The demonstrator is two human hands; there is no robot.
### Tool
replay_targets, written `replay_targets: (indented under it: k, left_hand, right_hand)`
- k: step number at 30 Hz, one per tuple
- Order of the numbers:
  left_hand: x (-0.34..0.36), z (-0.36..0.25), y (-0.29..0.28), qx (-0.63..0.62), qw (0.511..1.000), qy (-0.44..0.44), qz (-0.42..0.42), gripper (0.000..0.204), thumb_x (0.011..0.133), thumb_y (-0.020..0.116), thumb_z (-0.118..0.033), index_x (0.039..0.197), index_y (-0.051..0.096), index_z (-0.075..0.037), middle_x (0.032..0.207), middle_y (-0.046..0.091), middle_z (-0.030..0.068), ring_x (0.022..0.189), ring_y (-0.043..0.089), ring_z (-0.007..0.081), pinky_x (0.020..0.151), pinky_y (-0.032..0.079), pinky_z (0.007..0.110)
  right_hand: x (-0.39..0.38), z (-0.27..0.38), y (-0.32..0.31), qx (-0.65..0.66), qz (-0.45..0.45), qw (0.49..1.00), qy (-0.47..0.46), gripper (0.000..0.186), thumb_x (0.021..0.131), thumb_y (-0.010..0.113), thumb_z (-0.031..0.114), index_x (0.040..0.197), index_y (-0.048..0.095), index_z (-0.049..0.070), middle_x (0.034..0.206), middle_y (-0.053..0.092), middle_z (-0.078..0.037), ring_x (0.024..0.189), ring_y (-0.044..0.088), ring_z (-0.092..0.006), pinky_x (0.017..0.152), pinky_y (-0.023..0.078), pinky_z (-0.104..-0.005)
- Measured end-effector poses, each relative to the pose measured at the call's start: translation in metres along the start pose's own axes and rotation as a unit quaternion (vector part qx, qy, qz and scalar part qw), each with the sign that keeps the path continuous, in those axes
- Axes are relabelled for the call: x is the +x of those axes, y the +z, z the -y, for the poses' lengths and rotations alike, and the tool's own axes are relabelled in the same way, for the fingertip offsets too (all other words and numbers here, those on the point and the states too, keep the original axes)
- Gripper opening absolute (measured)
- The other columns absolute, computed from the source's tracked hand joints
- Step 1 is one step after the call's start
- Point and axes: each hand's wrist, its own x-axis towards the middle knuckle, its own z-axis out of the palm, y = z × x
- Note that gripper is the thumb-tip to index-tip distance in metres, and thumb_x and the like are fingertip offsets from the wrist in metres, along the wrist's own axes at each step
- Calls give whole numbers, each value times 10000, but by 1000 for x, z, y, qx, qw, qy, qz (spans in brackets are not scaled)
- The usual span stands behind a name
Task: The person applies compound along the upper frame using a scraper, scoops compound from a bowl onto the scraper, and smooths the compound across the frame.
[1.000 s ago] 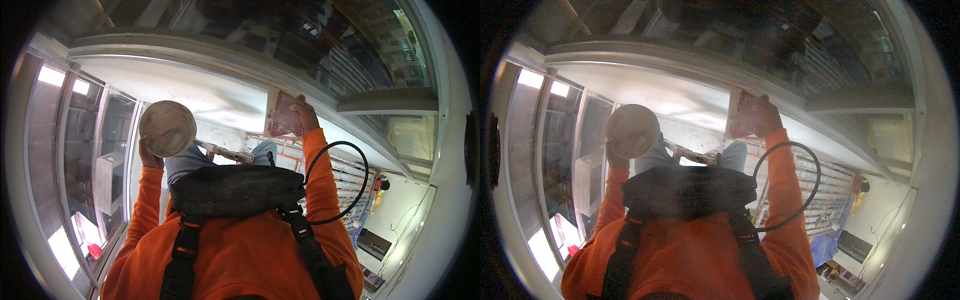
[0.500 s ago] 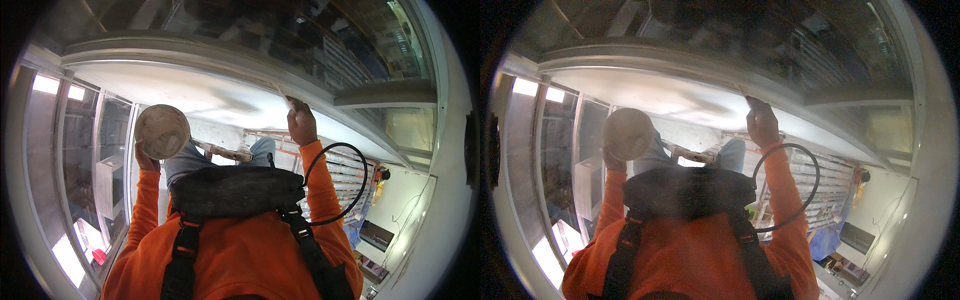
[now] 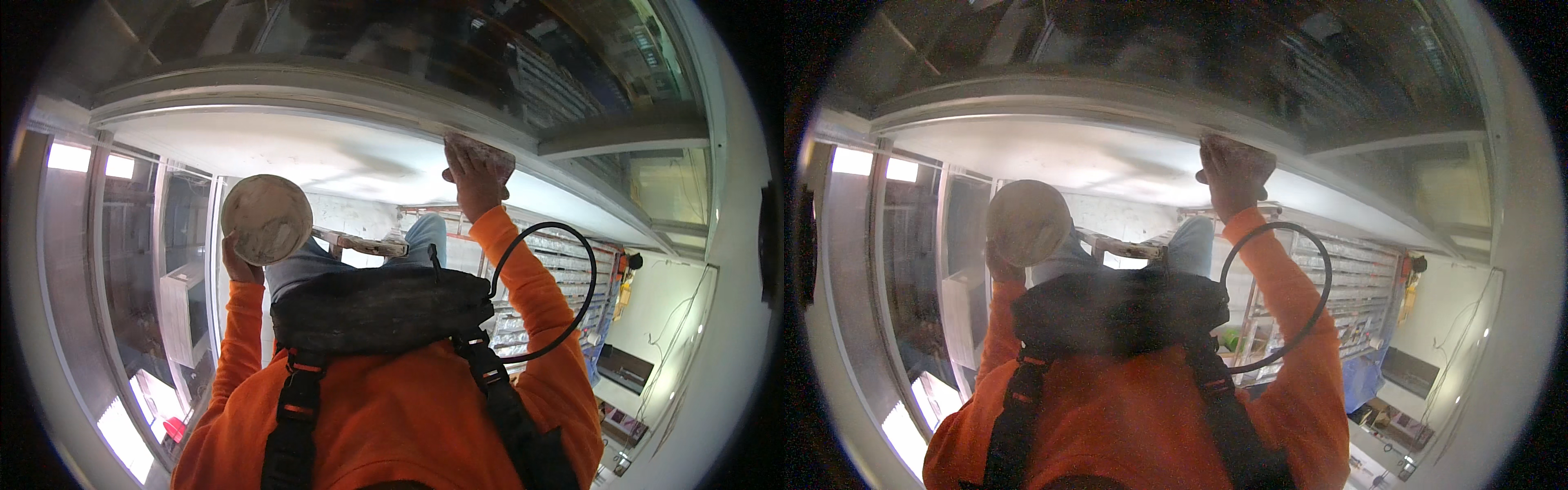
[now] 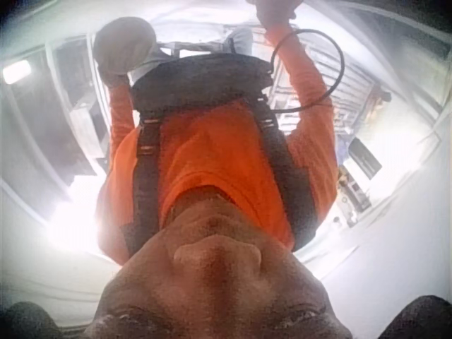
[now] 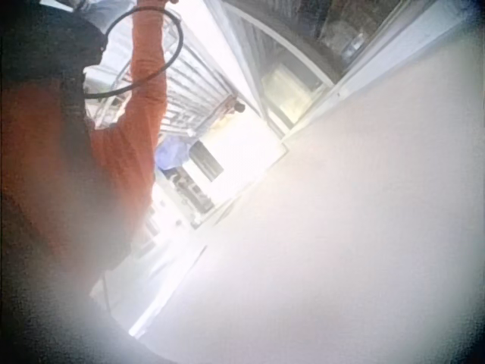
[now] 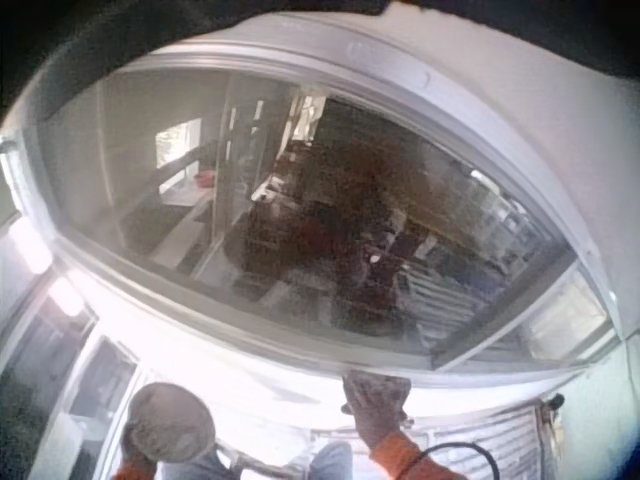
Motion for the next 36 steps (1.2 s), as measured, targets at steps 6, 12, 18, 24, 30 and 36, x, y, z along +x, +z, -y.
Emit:
replay_targets:
  k: [6, 12, 18, 24, 30, 36]
  left_hand:
    - [5, 0, 2, 20, 1000, -10, -18, 500, 827, 548, -292, 1236, 474, -13, 1200, 530, 137, 1131, 522, 292, 950, 446, 428]
    - [18, 5, 0, 28, 1000, -4, -12, 518, 825, 546, -305, 1254, 466, -27, 1216, 523, 131, 1130, 525, 292, 951, 445, 431]
    - [12, -1, -3, 72, 997, 31, 22, 551, 835, 528, -330, 1282, 442, -18, 1245, 510, 147, 1143, 516, 300, 955, 440, 439]
    - [7, 0, 10, 54, 998, 7, 34, 567, 840, 515, -330, 1297, 424, -7, 1255, 504, 159, 1154, 513, 308, 960, 440, 452]
    - [18, 4, -7, 30, 999, 3, 43, 549, 842, 515, -318, 1288, 431, -8, 1241, 512, 151, 1144, 517, 304, 955, 444, 448]
    - [19, -1, 8, 22, 1000, -6, 15, 524, 839, 522, -308, 1265, 448, -11, 1230, 517, 145, 1143, 517, 296, 950, 444, 442]
  right_hand:
    - [-14, -10, -23, 140, -30, 979, 145, 596, 778, 540, 14, 1352, 389, 65, 1246, 547, -130, 1049, 566, -317, 848, 452, -435]
    - [16, 33, 0, 96, -55, 976, 186, 356, 854, 478, 161, 1168, 510, -4, 1053, 611, -173, 907, 597, -340, 784, 464, -474]
    - [86, 98, -60, 227, 81, 959, 146, 280, 808, 479, 129, 1020, 621, 15, 982, 638, -224, 914, 629, -350, 824, 484, -451]
    - [69, 112, -90, 360, 35, 931, 37, 441, 781, 451, 79, 1209, 549, 38, 845, 647, -243, 788, 634, -391, 768, 499, -471]
    - [-2, 29, -41, 98, -135, 986, 4, 535, 839, 518, 90, 1361, 439, 176, 1227, 584, -56, 1087, 552, -242, 964, 373, -442]
    - [15, 34, -14, 30, -121, 991, -49, 618, 836, 501, 127, 1429, 336, 183, 1401, 428, -28, 1228, 423, -253, 972, 341, -480]
